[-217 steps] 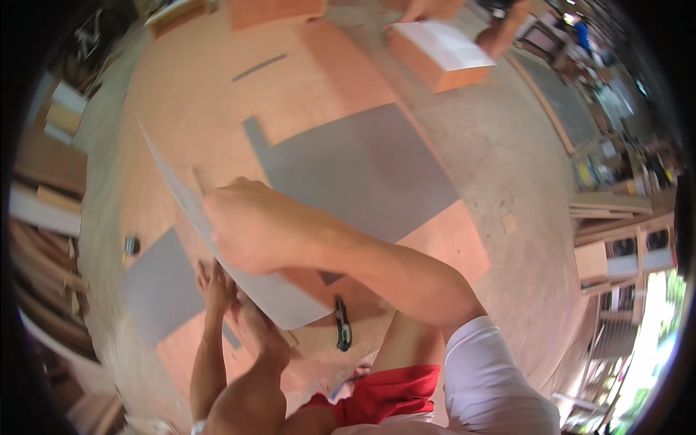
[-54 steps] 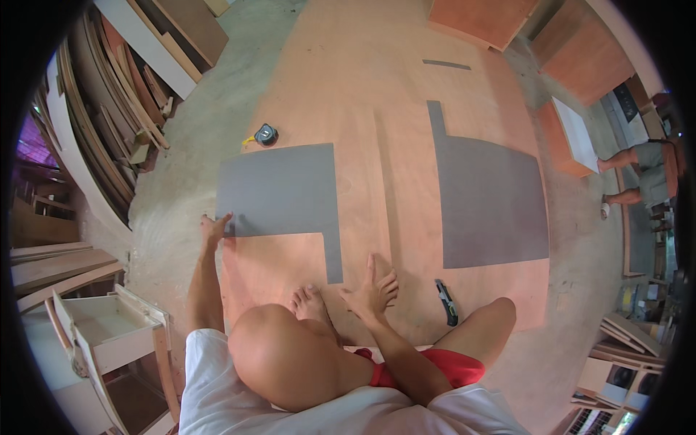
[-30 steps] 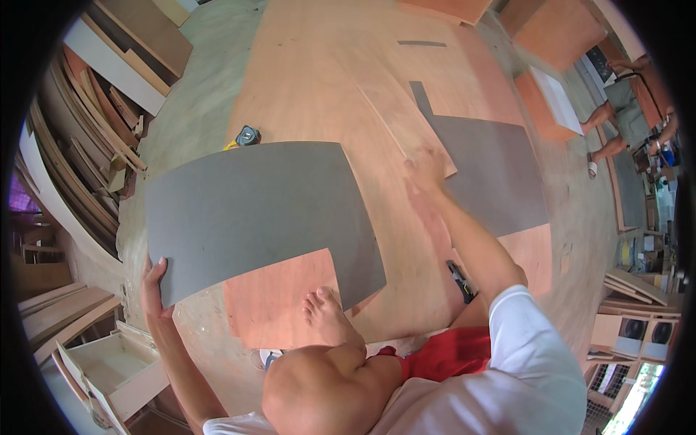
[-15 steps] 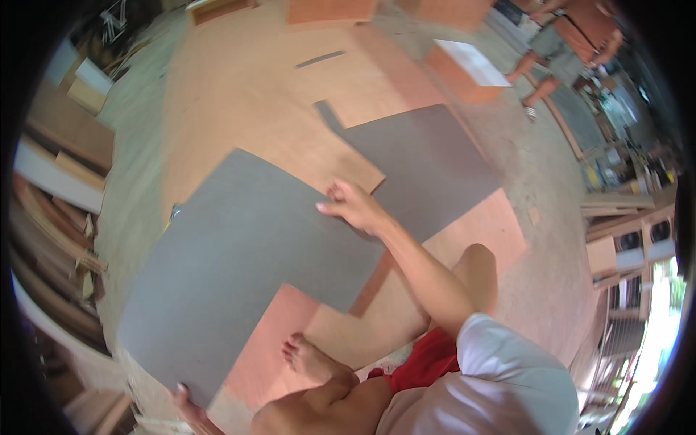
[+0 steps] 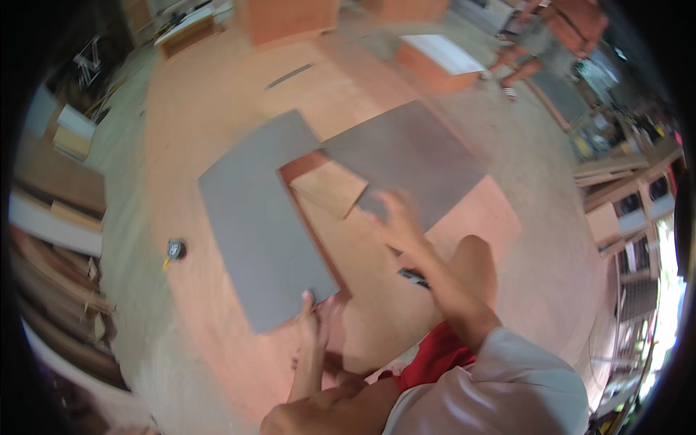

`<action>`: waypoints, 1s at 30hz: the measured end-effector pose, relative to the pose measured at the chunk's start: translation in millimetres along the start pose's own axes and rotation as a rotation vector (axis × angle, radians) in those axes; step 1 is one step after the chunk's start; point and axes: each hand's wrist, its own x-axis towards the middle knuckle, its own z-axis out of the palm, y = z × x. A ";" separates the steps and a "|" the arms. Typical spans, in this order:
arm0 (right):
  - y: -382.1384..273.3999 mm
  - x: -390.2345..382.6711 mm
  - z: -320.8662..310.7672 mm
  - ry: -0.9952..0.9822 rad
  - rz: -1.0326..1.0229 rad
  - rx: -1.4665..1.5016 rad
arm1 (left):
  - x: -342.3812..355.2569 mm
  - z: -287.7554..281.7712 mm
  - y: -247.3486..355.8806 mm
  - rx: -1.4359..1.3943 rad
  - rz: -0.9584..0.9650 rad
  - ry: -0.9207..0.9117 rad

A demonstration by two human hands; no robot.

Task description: The person measures and marks a large sheet of material on the floor using a tape measure and pencil. They then use a utility knife to cut the material along the marked lines, separating it into smaller pieces.

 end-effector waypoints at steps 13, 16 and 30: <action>145.9 -157.3 50.6 -0.422 0.160 -0.331 | -11.8 -17.0 -31.1 -0.019 0.048 0.141; 128.7 -159.3 49.8 -0.375 0.075 -0.149 | -28.3 -13.9 -22.0 -0.050 0.048 0.181; 110.2 -146.3 54.5 -0.424 0.132 -0.099 | -105.2 -59.8 -16.4 -0.044 0.073 0.237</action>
